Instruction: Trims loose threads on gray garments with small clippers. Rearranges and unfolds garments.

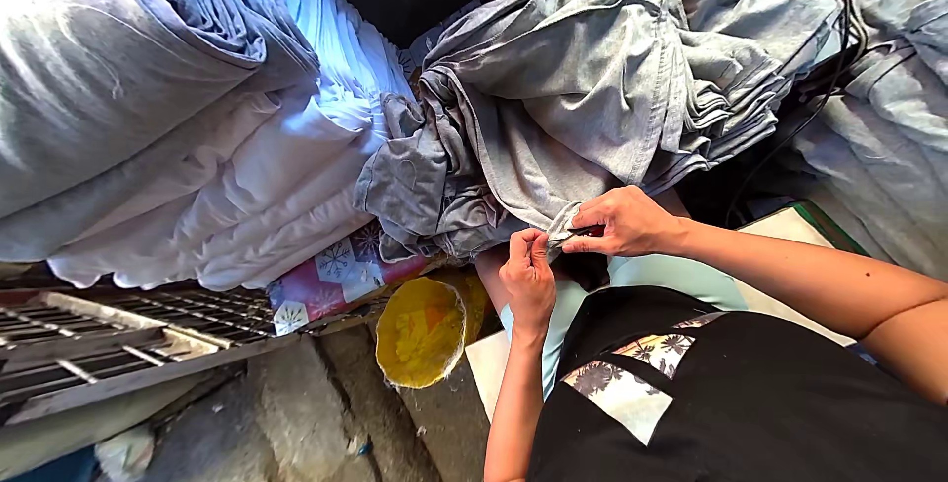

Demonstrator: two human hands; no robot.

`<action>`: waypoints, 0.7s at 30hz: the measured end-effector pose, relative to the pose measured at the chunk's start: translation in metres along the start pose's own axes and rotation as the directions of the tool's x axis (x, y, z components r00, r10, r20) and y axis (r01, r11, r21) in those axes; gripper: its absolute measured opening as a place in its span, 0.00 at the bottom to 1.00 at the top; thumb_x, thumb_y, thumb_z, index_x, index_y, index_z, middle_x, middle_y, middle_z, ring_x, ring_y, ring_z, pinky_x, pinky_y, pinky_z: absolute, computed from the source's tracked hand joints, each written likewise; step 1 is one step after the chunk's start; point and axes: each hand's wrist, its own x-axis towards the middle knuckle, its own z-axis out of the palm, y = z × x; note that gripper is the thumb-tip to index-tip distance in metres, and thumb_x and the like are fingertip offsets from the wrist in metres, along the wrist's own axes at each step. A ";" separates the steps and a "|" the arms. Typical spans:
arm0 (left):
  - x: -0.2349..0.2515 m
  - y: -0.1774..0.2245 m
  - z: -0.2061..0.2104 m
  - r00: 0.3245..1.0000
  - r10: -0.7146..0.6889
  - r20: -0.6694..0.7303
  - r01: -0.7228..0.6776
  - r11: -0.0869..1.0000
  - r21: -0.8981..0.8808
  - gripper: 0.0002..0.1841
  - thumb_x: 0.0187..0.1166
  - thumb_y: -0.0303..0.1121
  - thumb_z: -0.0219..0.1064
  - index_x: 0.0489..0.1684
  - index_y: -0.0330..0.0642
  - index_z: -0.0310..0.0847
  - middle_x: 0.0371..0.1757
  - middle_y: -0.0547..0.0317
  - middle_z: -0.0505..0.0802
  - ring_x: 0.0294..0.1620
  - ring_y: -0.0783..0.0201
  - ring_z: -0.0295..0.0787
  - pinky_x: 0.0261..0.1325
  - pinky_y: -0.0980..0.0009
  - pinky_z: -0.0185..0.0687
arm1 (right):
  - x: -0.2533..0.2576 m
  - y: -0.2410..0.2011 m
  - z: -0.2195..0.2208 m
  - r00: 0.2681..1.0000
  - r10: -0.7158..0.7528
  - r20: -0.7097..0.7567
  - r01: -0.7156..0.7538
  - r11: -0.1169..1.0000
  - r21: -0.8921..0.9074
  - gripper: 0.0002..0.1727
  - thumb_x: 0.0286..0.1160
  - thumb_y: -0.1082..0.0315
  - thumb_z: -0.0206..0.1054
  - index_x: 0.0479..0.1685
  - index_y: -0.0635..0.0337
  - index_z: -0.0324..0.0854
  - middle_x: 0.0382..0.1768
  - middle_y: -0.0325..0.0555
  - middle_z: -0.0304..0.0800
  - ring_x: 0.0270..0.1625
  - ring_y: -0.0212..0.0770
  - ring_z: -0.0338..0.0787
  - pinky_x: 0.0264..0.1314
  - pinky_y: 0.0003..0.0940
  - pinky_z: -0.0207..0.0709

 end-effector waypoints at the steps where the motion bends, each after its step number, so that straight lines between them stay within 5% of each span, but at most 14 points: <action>1: 0.000 -0.001 0.001 1.000 0.004 0.000 -0.004 1.000 -0.002 0.07 0.86 0.29 0.63 0.42 0.33 0.83 0.24 0.67 0.87 0.25 0.86 0.80 0.34 0.88 0.76 | 0.000 0.000 0.001 1.000 -0.002 0.000 0.002 1.000 -0.004 0.28 0.72 0.41 0.69 0.16 0.56 0.85 0.15 0.38 0.76 0.21 0.38 0.80 0.21 0.40 0.66; 7: 0.001 -0.003 0.001 0.999 -0.027 0.018 0.028 0.999 -0.040 0.07 0.86 0.29 0.63 0.40 0.35 0.83 0.24 0.70 0.86 0.25 0.87 0.78 0.33 0.88 0.75 | -0.004 0.004 0.001 0.996 0.079 -0.032 -0.076 0.993 0.088 0.26 0.73 0.44 0.69 0.15 0.55 0.83 0.14 0.37 0.77 0.19 0.36 0.79 0.21 0.40 0.66; 11: 0.002 -0.007 0.001 0.998 -0.043 0.046 0.049 0.992 -0.119 0.05 0.85 0.28 0.63 0.42 0.36 0.82 0.25 0.71 0.86 0.26 0.87 0.79 0.35 0.88 0.76 | 0.007 0.019 0.003 0.987 0.123 0.106 -0.151 0.936 0.319 0.25 0.67 0.47 0.78 0.51 0.60 0.90 0.45 0.45 0.92 0.46 0.41 0.90 0.48 0.49 0.83; 13: 0.002 -0.010 -0.002 0.999 -0.009 0.048 0.014 0.993 -0.120 0.06 0.86 0.27 0.62 0.42 0.37 0.83 0.29 0.70 0.89 0.31 0.86 0.84 0.40 0.86 0.80 | 0.012 0.023 0.013 0.973 0.137 0.186 -0.210 0.861 0.463 0.13 0.70 0.59 0.79 0.36 0.60 0.88 0.27 0.39 0.85 0.30 0.32 0.81 0.34 0.35 0.74; 16: 0.005 -0.018 -0.025 0.998 0.054 0.008 -0.054 0.999 -0.001 0.10 0.86 0.26 0.60 0.41 0.33 0.88 0.38 0.59 0.95 0.42 0.73 0.92 0.53 0.74 0.88 | 0.014 0.018 0.012 0.968 0.151 0.200 -0.247 0.722 0.647 0.12 0.75 0.70 0.74 0.24 0.60 0.81 0.17 0.34 0.74 0.20 0.23 0.70 0.24 0.20 0.62; 18: 0.004 -0.030 -0.053 0.999 -0.012 -0.039 0.022 0.961 0.275 0.11 0.86 0.26 0.58 0.41 0.31 0.88 0.38 0.52 0.94 0.42 0.63 0.93 0.52 0.65 0.89 | 0.012 0.016 0.012 0.968 0.176 0.182 -0.253 0.665 0.703 0.12 0.75 0.70 0.73 0.23 0.59 0.81 0.16 0.33 0.75 0.19 0.22 0.71 0.24 0.18 0.63; 21: 0.004 -0.052 -0.100 0.899 -0.389 -0.199 0.408 0.586 0.700 0.14 0.87 0.28 0.56 0.54 0.25 0.83 0.50 0.27 0.90 0.56 0.31 0.89 0.59 0.37 0.81 | 0.010 0.013 0.011 0.962 0.223 0.155 -0.261 0.600 0.756 0.10 0.75 0.71 0.73 0.25 0.59 0.83 0.18 0.32 0.79 0.22 0.21 0.75 0.27 0.17 0.68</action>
